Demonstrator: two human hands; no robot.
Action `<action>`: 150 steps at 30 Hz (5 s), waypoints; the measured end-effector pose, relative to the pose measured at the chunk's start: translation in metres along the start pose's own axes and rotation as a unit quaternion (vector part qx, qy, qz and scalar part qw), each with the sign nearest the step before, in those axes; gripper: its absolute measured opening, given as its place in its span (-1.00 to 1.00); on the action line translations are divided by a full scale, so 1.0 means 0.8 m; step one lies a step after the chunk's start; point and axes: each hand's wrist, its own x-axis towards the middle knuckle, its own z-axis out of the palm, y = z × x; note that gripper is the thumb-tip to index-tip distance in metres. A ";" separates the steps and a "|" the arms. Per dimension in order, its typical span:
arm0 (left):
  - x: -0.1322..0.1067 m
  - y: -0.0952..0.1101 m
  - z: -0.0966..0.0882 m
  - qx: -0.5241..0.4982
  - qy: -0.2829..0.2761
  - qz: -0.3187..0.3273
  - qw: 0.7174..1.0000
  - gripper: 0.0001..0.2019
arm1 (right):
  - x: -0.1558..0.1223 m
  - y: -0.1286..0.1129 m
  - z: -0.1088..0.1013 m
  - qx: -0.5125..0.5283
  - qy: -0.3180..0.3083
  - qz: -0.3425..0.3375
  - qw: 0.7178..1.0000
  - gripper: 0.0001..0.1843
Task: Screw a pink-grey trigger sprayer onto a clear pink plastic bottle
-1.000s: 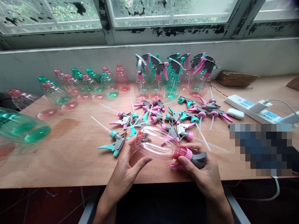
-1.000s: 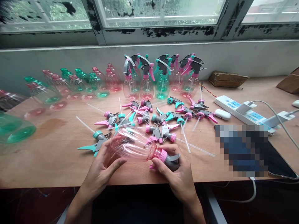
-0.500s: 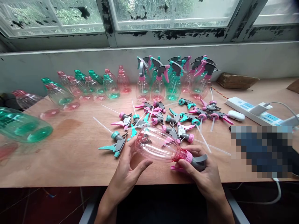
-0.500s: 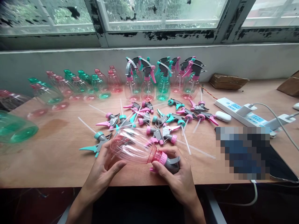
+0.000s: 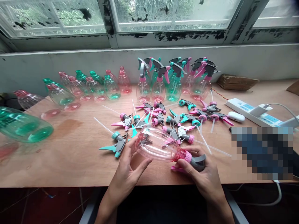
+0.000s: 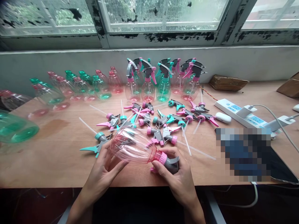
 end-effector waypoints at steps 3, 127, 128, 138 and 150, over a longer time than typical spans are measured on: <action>-0.002 0.001 -0.001 0.000 -0.009 -0.003 1.000 -0.34 | 0.000 0.002 -0.003 -0.003 -0.002 0.005 1.000 -0.66; 0.006 0.004 -0.005 0.025 0.008 -0.023 0.999 -0.48 | 0.009 -0.003 -0.015 -0.048 -0.079 -0.093 0.991 -0.69; 0.006 0.004 -0.005 0.025 0.010 -0.023 0.999 -0.48 | 0.008 -0.003 -0.015 -0.047 -0.080 -0.094 0.991 -0.68; 0.008 0.001 -0.004 0.028 0.019 -0.018 0.999 -0.45 | 0.009 -0.002 -0.015 -0.048 -0.081 -0.094 0.991 -0.67; 0.010 -0.004 -0.002 0.002 0.006 0.032 0.999 -0.40 | 0.008 -0.002 -0.015 -0.028 -0.074 -0.067 0.995 -0.67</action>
